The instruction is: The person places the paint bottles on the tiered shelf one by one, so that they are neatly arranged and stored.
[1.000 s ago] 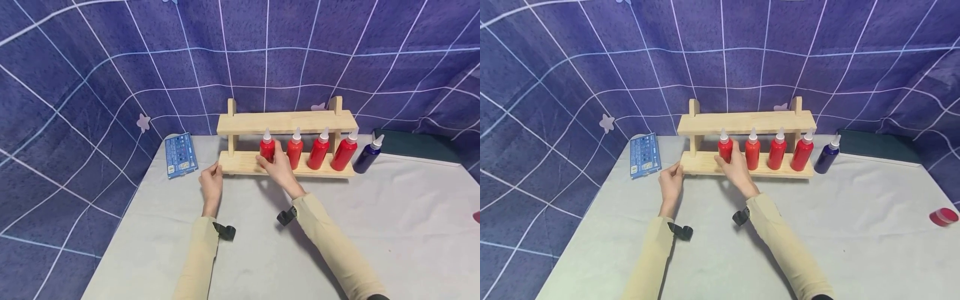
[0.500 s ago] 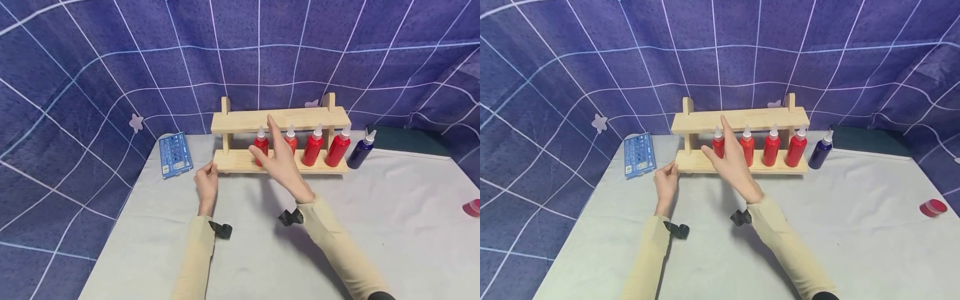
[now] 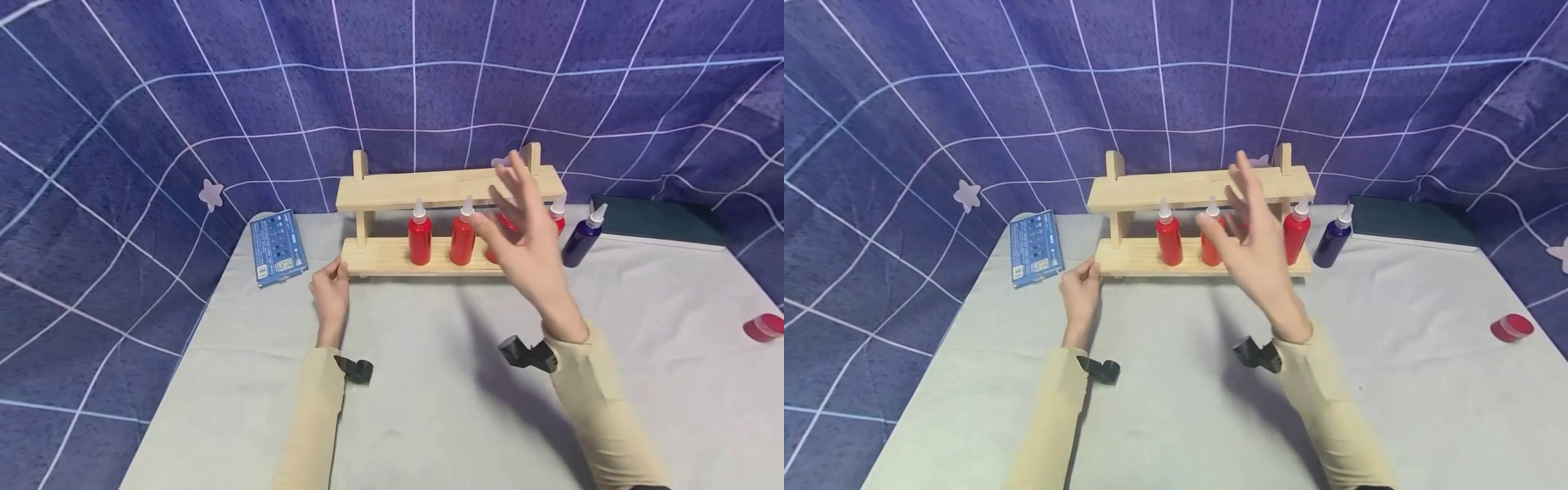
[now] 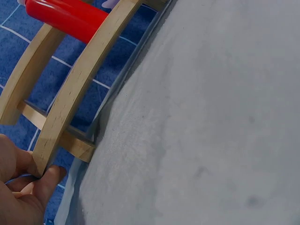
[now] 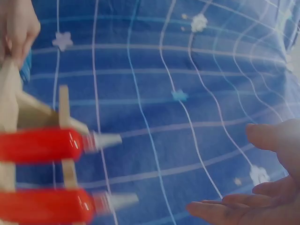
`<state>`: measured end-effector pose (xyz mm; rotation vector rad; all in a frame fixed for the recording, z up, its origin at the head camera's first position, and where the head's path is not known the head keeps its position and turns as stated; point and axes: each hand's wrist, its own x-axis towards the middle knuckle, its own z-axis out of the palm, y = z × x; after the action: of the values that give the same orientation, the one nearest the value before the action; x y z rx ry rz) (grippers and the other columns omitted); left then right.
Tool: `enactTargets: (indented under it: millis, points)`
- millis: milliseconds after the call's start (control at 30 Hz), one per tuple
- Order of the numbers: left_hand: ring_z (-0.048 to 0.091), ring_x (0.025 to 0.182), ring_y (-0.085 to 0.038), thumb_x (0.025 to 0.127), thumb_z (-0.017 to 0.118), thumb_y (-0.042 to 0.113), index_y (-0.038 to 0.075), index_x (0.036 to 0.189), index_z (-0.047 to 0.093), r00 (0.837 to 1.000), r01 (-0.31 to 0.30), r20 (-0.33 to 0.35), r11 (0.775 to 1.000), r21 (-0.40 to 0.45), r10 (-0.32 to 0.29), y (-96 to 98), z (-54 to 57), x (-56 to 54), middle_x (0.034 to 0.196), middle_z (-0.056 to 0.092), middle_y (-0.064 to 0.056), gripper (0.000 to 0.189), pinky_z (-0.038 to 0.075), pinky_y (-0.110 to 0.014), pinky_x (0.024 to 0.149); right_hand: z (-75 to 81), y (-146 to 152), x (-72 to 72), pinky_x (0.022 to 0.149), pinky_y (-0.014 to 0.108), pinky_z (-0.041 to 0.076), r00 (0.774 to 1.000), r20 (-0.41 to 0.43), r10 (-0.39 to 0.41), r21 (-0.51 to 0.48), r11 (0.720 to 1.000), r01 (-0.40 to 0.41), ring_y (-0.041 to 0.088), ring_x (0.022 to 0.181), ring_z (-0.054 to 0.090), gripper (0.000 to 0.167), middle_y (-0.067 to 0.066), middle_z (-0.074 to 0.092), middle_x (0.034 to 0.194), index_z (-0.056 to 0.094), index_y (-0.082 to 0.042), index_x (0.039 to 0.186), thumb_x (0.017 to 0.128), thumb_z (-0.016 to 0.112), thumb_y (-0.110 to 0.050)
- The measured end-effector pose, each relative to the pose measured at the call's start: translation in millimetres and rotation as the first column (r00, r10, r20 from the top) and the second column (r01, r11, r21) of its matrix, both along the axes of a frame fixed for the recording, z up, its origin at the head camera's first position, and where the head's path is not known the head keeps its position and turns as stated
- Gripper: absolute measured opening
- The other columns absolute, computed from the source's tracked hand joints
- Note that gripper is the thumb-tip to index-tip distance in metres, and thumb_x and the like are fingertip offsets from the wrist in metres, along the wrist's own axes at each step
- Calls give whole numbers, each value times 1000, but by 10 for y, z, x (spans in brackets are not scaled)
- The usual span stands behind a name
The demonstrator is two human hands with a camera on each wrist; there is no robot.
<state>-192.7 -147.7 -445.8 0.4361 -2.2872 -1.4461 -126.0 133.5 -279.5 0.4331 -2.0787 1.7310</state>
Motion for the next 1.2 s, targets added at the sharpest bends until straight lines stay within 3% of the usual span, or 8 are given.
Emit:
enactTargets:
  millis: [200,367,500,600,800,933,1200]
  points:
    - [72,91,-28,97,59,13,2,122,66,1000,4,19,1000,2,-4,-5,25,6,115,68,-20,28,60,-36,77,30,363,31,107,35,44,996,-19,-85,-132,988,81,30,133,48,75,9,43,150,33,-16,152,88,66,4]
    - [71,92,-28,98,59,13,2,123,66,999,20,25,1000,13,-21,-1,49,8,117,68,-20,29,60,-37,78,-2,665,-5,112,36,39,985,-48,-164,-217,965,150,26,136,44,75,11,42,150,34,-11,151,86,66,7]
    - [71,92,-27,97,60,13,3,123,66,1000,11,21,1000,11,-11,-8,42,5,116,68,-19,29,60,-36,78,-80,884,-50,114,37,36,963,-21,-267,-176,950,259,22,139,40,76,7,36,154,30,-9,152,86,67,3]
    - [72,91,-27,97,60,13,3,122,67,1000,2,17,1000,10,-3,-13,32,4,115,69,-19,28,60,-35,78,-152,1014,-91,113,35,37,932,46,-360,-72,929,362,22,138,42,78,6,34,156,27,-12,154,88,68,-5]
    - [72,92,-27,97,60,14,2,122,66,1000,6,20,1000,12,-6,7,32,10,115,69,-20,28,60,-35,77,-339,1218,-210,112,33,39,868,163,-470,59,883,466,28,136,45,78,7,34,156,22,-20,155,91,66,-13]
    - [72,92,-26,97,60,14,2,122,66,1000,5,19,1000,6,-5,13,35,12,114,69,-19,28,60,-35,77,-526,1340,-309,111,34,39,833,227,-505,113,863,493,30,135,45,79,8,33,157,20,-22,156,92,65,-15]
    - [72,91,-27,97,60,13,2,121,67,1000,-6,15,1000,4,6,11,51,14,113,69,-20,27,60,-34,77,-851,1490,-463,114,37,37,803,325,-500,173,866,469,33,139,39,79,12,28,159,15,-19,157,93,61,-18]
